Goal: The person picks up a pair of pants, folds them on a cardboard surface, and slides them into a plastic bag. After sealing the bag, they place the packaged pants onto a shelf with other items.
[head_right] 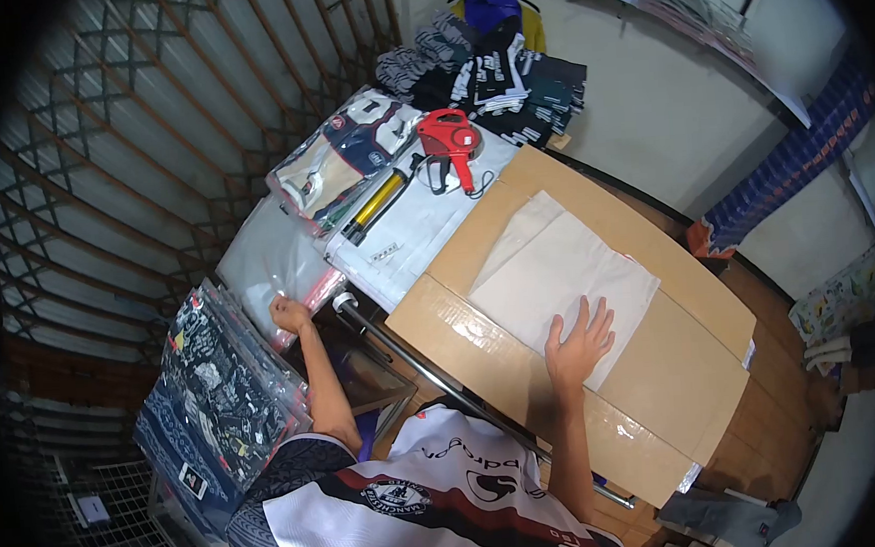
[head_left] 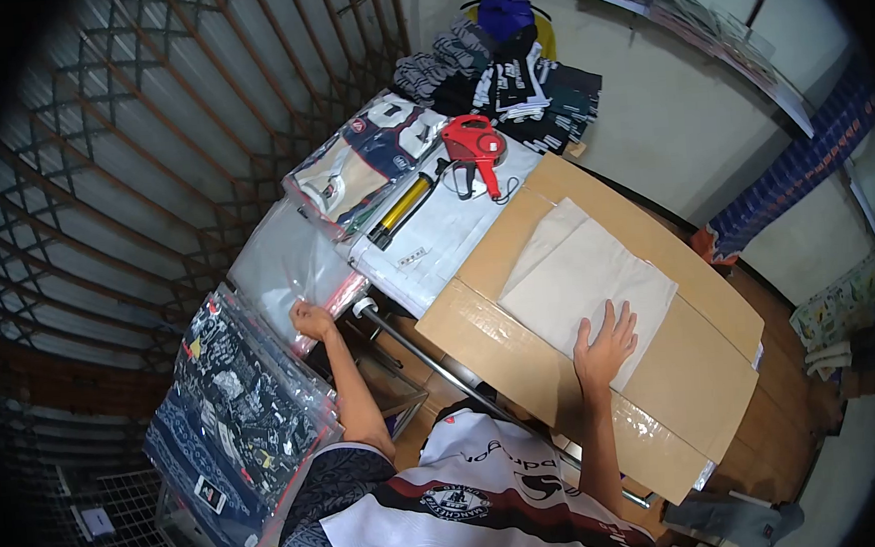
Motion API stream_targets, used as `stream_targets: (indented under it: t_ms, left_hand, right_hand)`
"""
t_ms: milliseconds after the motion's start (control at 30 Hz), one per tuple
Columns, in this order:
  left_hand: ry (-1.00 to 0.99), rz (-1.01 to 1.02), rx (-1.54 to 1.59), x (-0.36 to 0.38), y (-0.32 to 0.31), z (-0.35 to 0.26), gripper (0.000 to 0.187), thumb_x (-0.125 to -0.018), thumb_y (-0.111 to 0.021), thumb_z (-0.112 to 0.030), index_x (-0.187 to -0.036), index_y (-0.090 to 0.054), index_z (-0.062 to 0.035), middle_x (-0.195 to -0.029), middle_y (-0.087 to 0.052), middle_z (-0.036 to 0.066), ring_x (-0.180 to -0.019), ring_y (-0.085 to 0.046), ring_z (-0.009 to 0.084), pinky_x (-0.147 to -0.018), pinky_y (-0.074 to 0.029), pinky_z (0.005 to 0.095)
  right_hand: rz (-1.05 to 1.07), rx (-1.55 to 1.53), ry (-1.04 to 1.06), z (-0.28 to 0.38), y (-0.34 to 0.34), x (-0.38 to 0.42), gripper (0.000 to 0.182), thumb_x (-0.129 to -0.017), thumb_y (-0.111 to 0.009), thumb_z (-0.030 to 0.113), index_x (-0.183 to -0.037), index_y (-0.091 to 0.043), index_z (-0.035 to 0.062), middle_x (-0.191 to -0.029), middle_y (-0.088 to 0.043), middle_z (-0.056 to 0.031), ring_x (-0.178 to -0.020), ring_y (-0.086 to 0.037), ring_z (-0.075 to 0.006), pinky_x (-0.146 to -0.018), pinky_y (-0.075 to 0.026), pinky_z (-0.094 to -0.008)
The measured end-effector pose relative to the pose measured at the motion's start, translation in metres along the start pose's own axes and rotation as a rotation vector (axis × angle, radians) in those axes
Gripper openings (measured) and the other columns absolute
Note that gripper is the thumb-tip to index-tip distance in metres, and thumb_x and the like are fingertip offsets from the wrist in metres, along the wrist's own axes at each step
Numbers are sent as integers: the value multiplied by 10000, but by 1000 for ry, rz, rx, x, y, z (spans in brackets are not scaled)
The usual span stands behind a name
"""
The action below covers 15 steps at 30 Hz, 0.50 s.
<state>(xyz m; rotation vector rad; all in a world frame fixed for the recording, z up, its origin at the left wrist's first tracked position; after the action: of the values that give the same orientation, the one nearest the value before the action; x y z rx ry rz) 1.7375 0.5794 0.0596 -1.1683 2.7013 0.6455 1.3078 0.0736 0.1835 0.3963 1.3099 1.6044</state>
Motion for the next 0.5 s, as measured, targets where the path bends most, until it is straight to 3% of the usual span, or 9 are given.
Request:
stream_targets:
  t_ms: [100,133,233,400,500]
  left_hand:
    - [-101,21,144,4,-2,-28,206,-968,-556,-5,-1147,-655,13,-959,-717,168,-886,-715,290,-811,-553,374]
    - [-11,101,185,10,-8,-38,265,-959,-558,22,-1215,-625,25,-998,-703,174,-914,-699,285,-831,-546,367]
    - [-14,337,402,36,-24,-88,393,-937,-551,67,-1330,-557,69,-1042,-675,138,-920,-661,200,-822,-528,309]
    - [-163,777,433,133,-20,-209,470,-937,-546,77,-1404,-497,88,-1027,-664,116,-891,-628,145,-821,-523,275]
    - [-280,973,430,205,-3,-266,471,-958,-533,68,-1426,-489,77,-999,-677,96,-885,-641,141,-827,-531,274]
  right_hand:
    - [-8,-9,-5,1,3,-1,611,-944,-660,331,-1484,-512,87,-1621,-355,-219,-1511,-279,-453,-1183,-208,-656]
    - [-9,-12,-12,0,4,0,613,-941,-663,334,-1482,-514,87,-1618,-358,-219,-1511,-280,-453,-1183,-208,-657]
    - [-13,-47,-17,-1,6,0,613,-937,-670,340,-1473,-521,84,-1611,-366,-225,-1510,-279,-452,-1182,-208,-660]
    - [12,-191,-25,-7,12,2,589,-914,-717,311,-1422,-559,59,-1617,-354,-220,-1515,-256,-458,-1191,-183,-669]
    - [98,-289,4,-17,22,5,550,-910,-729,259,-1397,-581,49,-1594,-394,-222,-1508,-284,-453,-1212,-226,-605]
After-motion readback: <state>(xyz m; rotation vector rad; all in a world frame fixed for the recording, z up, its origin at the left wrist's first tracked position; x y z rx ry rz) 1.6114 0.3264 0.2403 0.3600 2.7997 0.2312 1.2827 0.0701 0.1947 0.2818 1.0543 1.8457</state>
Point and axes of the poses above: each hand's wrist, its own x-axis away from the middle knuckle, its own y-axis out of the back of the hand, z = x × y, the point moved 8 cm from there along -x, towards the middle knuckle
